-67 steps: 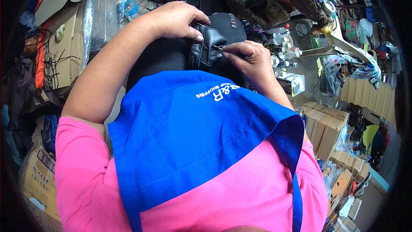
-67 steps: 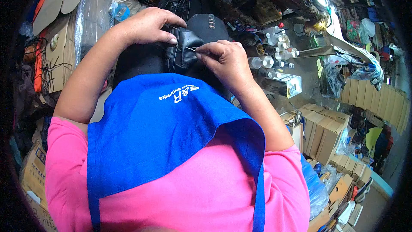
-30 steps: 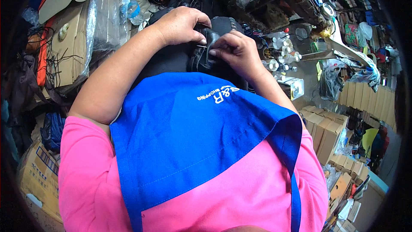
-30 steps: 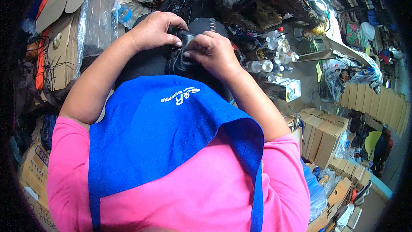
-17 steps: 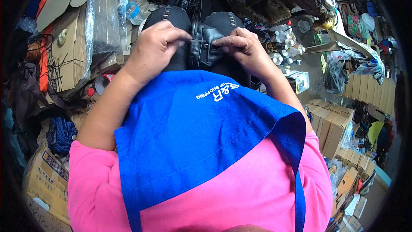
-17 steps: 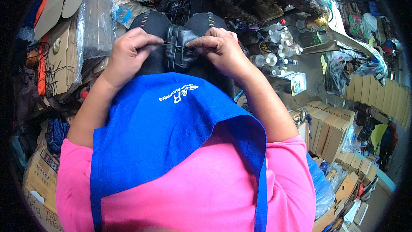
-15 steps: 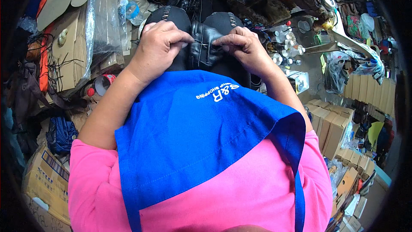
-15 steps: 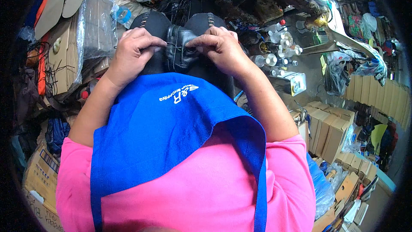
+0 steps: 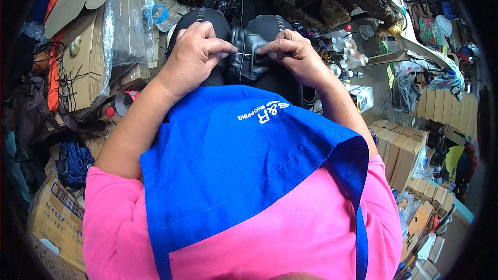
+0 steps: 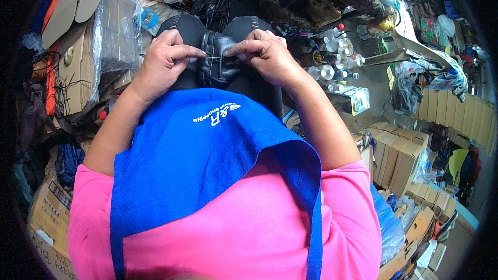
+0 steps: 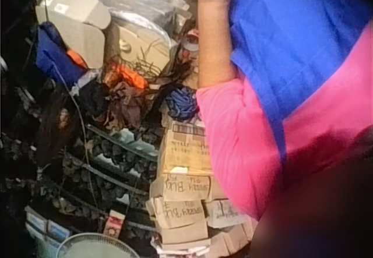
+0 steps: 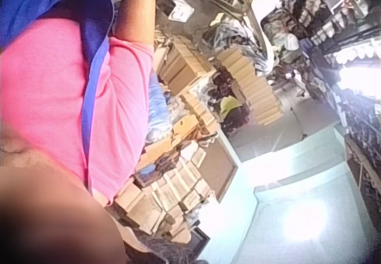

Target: Hand-stitching a black leather shoe component using thread and needle.

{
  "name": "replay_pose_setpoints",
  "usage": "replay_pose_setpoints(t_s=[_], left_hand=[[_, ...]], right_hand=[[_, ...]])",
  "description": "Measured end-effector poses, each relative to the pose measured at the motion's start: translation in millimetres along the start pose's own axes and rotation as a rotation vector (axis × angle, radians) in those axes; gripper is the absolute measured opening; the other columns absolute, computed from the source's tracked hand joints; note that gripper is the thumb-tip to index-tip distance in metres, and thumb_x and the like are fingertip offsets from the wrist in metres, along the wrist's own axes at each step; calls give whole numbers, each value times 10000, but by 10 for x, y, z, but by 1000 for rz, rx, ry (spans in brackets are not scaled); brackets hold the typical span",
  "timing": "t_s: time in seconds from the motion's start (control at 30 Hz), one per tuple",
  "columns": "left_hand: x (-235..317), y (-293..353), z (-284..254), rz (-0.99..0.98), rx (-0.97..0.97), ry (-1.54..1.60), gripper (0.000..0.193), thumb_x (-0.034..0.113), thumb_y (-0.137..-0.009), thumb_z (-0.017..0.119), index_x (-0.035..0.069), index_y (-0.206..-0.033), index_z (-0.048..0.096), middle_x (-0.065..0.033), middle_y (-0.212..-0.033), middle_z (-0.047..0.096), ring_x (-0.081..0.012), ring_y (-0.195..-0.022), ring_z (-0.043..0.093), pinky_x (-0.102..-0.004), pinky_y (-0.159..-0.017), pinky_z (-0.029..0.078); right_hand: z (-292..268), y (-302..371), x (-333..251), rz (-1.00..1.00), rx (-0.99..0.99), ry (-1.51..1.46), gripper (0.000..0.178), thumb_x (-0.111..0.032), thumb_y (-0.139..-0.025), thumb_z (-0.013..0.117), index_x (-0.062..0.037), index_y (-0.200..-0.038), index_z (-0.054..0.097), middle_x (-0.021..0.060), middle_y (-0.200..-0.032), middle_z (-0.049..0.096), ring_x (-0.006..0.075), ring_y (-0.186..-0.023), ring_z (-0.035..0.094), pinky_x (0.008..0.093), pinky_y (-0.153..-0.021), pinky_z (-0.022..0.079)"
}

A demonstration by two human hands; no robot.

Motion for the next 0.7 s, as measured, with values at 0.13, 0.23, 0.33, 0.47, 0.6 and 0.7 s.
replay_pose_setpoints(t_s=[0.13, 0.23, 0.33, 0.47, 0.6, 0.7], left_hand=[[37, -21, -21, 36, 3, -35, 266, 3, -682, 690, 174, -880, 737, -24, -746, 445, -205, -768, 494, -350, -719, 399], [69, -25, -29, 63, 0, -60, 275, -7, -694, 679, 164, -902, 737, -27, -734, 426, -202, -742, 478, -344, -712, 397], [84, -12, -24, 65, -2, -65, 271, 4, -692, 683, 166, -903, 736, -25, -731, 431, -200, -737, 477, -339, -712, 387], [89, 3, -35, 80, 3, -22, 271, 15, -684, 687, 167, -903, 735, -21, -726, 440, -197, -733, 477, -330, -712, 376], [54, -12, -35, 74, -14, -7, 287, 0, -682, 677, 167, -909, 735, -21, -723, 436, -197, -732, 476, -333, -715, 378], [70, -16, -43, 98, -12, -20, 298, -13, -682, 668, 162, -913, 738, -22, -720, 430, -197, -727, 470, -334, -713, 378]], right_hand=[[0, 4, 14, 12, -19, -29, 407, 30, -690, 582, -231, -957, 745, -14, -748, 570, 166, -804, 554, 318, -760, 440], [0, 2, 22, 14, -22, -37, 389, 22, -695, 598, -226, -954, 746, -10, -747, 571, 167, -806, 557, 318, -762, 445], [-3, 0, 21, 15, -14, -47, 347, -2, -708, 632, -222, -950, 749, -4, -748, 573, 168, -808, 558, 316, -766, 445], [2, 0, 12, 23, -11, -67, 270, -64, -735, 689, -215, -950, 752, 2, -757, 582, 172, -815, 555, 310, -774, 442], [11, -2, -25, -4, -31, -83, 289, 19, -762, 648, -134, -990, 739, -3, -736, 512, 140, -789, 507, 279, -775, 417], [6, -13, -22, -9, -30, -98, 325, 53, -745, 621, -132, -986, 739, -2, -752, 510, 138, -794, 507, 278, -778, 419]])
Point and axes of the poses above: each hand's wrist, its own y-axis away from the middle knuckle, its own z-axis out of the palm, x = y × z, the point moved 10 cm from there along -y, towards the middle knuckle
